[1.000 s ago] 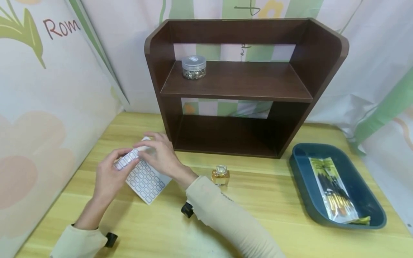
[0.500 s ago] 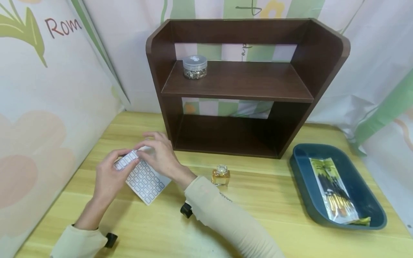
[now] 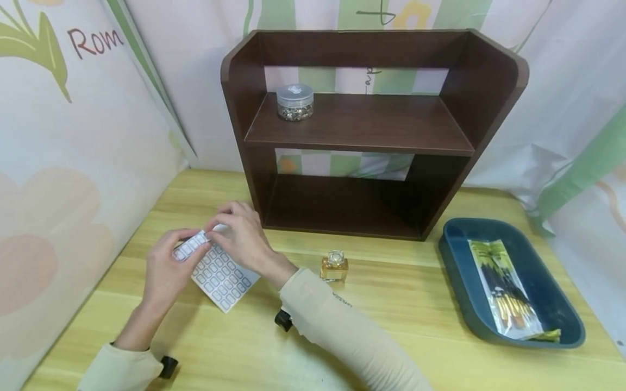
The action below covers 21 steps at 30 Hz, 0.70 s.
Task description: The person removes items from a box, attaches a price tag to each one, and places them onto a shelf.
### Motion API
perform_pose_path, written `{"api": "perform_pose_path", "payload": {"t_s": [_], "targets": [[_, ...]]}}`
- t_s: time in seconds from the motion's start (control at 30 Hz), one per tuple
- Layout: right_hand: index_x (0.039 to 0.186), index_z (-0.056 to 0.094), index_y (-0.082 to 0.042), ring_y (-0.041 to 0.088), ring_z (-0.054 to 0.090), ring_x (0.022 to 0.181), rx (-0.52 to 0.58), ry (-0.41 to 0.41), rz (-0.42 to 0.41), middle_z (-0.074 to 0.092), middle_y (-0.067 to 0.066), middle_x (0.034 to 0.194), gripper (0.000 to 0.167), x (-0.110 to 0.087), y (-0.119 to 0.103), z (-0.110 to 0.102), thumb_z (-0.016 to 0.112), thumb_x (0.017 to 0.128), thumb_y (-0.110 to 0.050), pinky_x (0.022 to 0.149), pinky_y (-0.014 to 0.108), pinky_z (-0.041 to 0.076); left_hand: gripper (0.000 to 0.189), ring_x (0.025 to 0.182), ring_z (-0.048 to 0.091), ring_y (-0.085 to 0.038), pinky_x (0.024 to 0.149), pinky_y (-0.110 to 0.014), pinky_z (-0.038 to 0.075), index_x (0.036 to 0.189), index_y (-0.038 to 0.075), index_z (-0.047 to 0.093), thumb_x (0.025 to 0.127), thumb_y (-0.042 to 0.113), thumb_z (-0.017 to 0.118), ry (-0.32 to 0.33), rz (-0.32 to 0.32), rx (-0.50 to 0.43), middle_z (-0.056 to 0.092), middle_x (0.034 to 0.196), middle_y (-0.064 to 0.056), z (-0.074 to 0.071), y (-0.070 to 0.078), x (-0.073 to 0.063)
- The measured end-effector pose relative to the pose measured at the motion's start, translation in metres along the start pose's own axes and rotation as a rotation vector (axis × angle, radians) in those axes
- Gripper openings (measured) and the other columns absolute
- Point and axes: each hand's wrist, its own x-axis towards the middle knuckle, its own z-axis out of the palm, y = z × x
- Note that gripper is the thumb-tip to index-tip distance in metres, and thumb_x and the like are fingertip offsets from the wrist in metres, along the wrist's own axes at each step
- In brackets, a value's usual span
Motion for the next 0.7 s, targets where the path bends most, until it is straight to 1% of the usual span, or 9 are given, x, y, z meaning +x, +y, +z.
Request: {"api": "perform_pose_path", "payload": {"t_s": [0.1, 0.2, 0.33, 0.4, 0.47, 0.57, 0.63, 0.7], "targets": [[0.101, 0.076, -0.024, 0.012, 0.048, 0.123, -0.008, -0.006, -0.001, 0.063, -0.005, 0.125, 0.011, -0.001, 0.000, -0.001, 0.078, 0.090, -0.026, 0.111, 0.031, 0.031, 0.035, 0.096, 0.061, -0.022, 0.084, -0.012, 0.043, 0.105, -0.006, 0.069, 0.074, -0.003, 0.086, 0.005, -0.011, -0.008, 0.070, 0.104, -0.018, 0.000, -0.001, -0.001], [0.100, 0.076, -0.023, 0.011, 0.050, 0.121, -0.001, -0.007, 0.002, 0.066, -0.006, 0.121, 0.012, -0.002, 0.000, -0.002, 0.078, 0.089, -0.026, 0.111, 0.030, 0.032, 0.036, 0.095, 0.060, -0.016, 0.083, -0.012, 0.044, 0.106, -0.006, 0.070, 0.075, -0.003, 0.086, 0.009, -0.026, -0.011, 0.070, 0.104, -0.017, 0.000, -0.001, -0.001], [0.099, 0.075, -0.021, 0.009, 0.054, 0.117, 0.019, 0.008, 0.012, 0.070, -0.008, 0.113, 0.010, -0.004, 0.001, -0.004, 0.078, 0.089, -0.023, 0.109, 0.029, 0.033, 0.036, 0.092, 0.057, -0.007, 0.076, -0.011, 0.044, 0.107, -0.005, 0.070, 0.075, -0.002, 0.087, 0.016, -0.038, -0.006, 0.070, 0.104, -0.016, 0.001, -0.001, -0.002], [0.097, 0.075, -0.020, 0.009, 0.056, 0.113, 0.044, 0.035, 0.009, 0.072, -0.008, 0.108, 0.009, -0.006, 0.003, -0.005, 0.078, 0.089, -0.020, 0.108, 0.028, 0.034, 0.036, 0.091, 0.056, -0.007, 0.075, -0.010, 0.044, 0.108, -0.005, 0.070, 0.076, -0.002, 0.086, 0.016, -0.043, 0.003, 0.070, 0.104, -0.016, 0.001, -0.003, -0.001], [0.095, 0.076, -0.018, 0.009, 0.059, 0.105, 0.081, 0.062, 0.003, 0.073, -0.008, 0.102, 0.007, -0.007, 0.006, -0.007, 0.078, 0.088, -0.016, 0.103, 0.024, 0.038, 0.036, 0.091, 0.056, -0.010, 0.073, -0.010, 0.044, 0.109, -0.005, 0.070, 0.077, -0.001, 0.086, 0.010, -0.052, 0.019, 0.069, 0.104, -0.017, 0.001, -0.004, -0.001], [0.092, 0.076, -0.015, 0.010, 0.061, 0.092, 0.166, 0.079, 0.017, 0.073, -0.008, 0.093, 0.006, -0.012, 0.008, -0.010, 0.077, 0.087, -0.012, 0.088, 0.018, 0.043, 0.037, 0.091, 0.057, -0.016, 0.071, -0.011, 0.043, 0.111, -0.005, 0.069, 0.078, 0.001, 0.085, -0.008, -0.081, 0.048, 0.068, 0.106, -0.017, -0.001, -0.006, 0.000], [0.091, 0.076, -0.014, 0.011, 0.060, 0.087, 0.216, 0.074, 0.043, 0.072, -0.009, 0.088, 0.005, -0.016, 0.009, -0.012, 0.078, 0.087, -0.011, 0.078, 0.017, 0.044, 0.037, 0.091, 0.057, -0.020, 0.069, -0.012, 0.042, 0.112, -0.005, 0.069, 0.080, 0.003, 0.085, -0.024, -0.102, 0.070, 0.068, 0.106, -0.018, -0.002, -0.008, 0.001], [0.090, 0.075, -0.013, 0.011, 0.059, 0.083, 0.261, 0.062, 0.075, 0.071, -0.009, 0.085, 0.005, -0.021, 0.008, -0.014, 0.078, 0.087, -0.010, 0.074, 0.018, 0.047, 0.037, 0.092, 0.059, -0.025, 0.070, -0.015, 0.042, 0.113, -0.004, 0.068, 0.081, 0.005, 0.084, -0.038, -0.121, 0.097, 0.067, 0.106, -0.020, -0.005, -0.010, 0.002]]}}
